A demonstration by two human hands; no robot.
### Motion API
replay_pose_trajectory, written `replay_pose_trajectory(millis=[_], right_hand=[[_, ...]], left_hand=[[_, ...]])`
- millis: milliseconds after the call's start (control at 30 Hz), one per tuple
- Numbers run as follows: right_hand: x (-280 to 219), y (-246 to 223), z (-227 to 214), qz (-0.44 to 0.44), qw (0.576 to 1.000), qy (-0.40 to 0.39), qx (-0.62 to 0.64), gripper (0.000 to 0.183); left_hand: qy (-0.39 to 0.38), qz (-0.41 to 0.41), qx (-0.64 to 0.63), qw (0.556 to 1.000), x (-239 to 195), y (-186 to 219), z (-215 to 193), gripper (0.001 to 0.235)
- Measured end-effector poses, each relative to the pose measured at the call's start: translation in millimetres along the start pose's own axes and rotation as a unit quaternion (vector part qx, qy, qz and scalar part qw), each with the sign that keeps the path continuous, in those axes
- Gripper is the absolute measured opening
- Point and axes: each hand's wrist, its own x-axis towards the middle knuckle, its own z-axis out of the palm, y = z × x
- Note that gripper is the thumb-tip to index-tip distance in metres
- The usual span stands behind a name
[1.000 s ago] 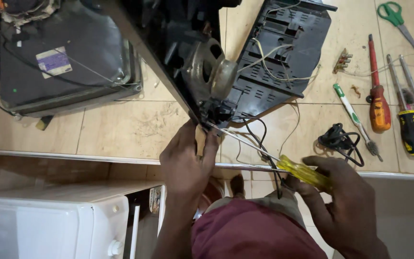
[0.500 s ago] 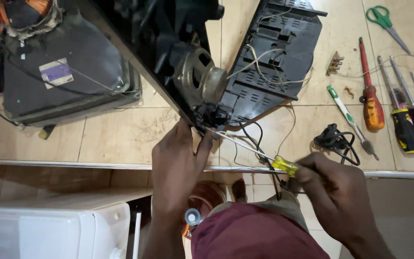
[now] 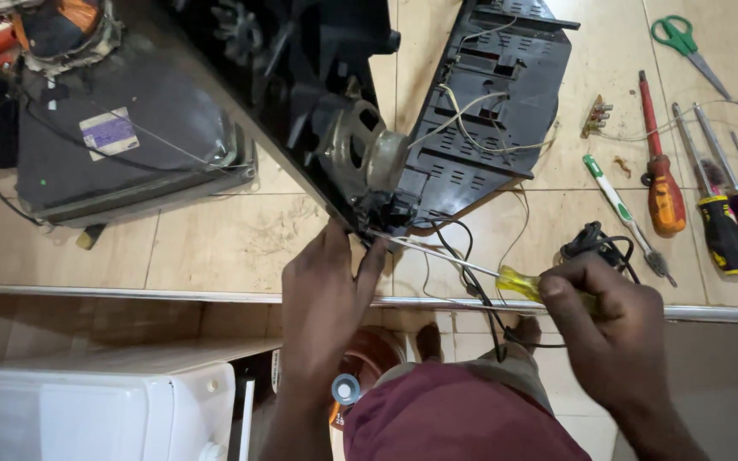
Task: The person uses a screwdriver to remove screws from the back of a television set. They then disconnect wires and manipulate internal components, including a speaker, while working on a tiled floor.
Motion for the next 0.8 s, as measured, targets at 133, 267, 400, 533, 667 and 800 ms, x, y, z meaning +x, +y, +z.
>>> replay_pose_trajectory(millis=[133, 267, 400, 533, 667, 800], right_hand=[[2.2, -0.1, -7.9, 0.042, 0.995, -0.086, -0.012, 0.051], [-5.7, 10.1, -4.5, -0.247, 0.955, 0.007, -0.162, 0.042], [-4.2, -2.0, -0.7, -0.233, 0.962, 0.047, -0.135, 0.033], [-1.3, -12.1, -0.5, -0.169, 0.980, 0.023, -0.107, 0.026], [-0.1, -20.1, -3.4, -0.120, 0.990, -0.006, -0.068, 0.024], [4.4, -26.5, -2.9, -0.051, 0.996, -0.060, -0.046, 0.025]], left_hand=[[0.019, -0.037, 0.014, 0.999, 2.1, -1.5, 3.4, 0.037], [0.050, 0.011, 0.043, 0.998, 0.7, -8.7, 7.0, 0.038], [0.058, 0.012, 0.037, 0.998, 3.1, -6.6, 5.9, 0.036], [0.011, -0.019, 0.025, 0.999, 4.5, 0.3, -2.0, 0.036], [0.019, 0.010, 0.046, 0.999, 4.2, -4.1, -0.7, 0.037], [0.013, -0.013, 0.036, 0.999, 4.2, -3.4, -4.2, 0.038]])
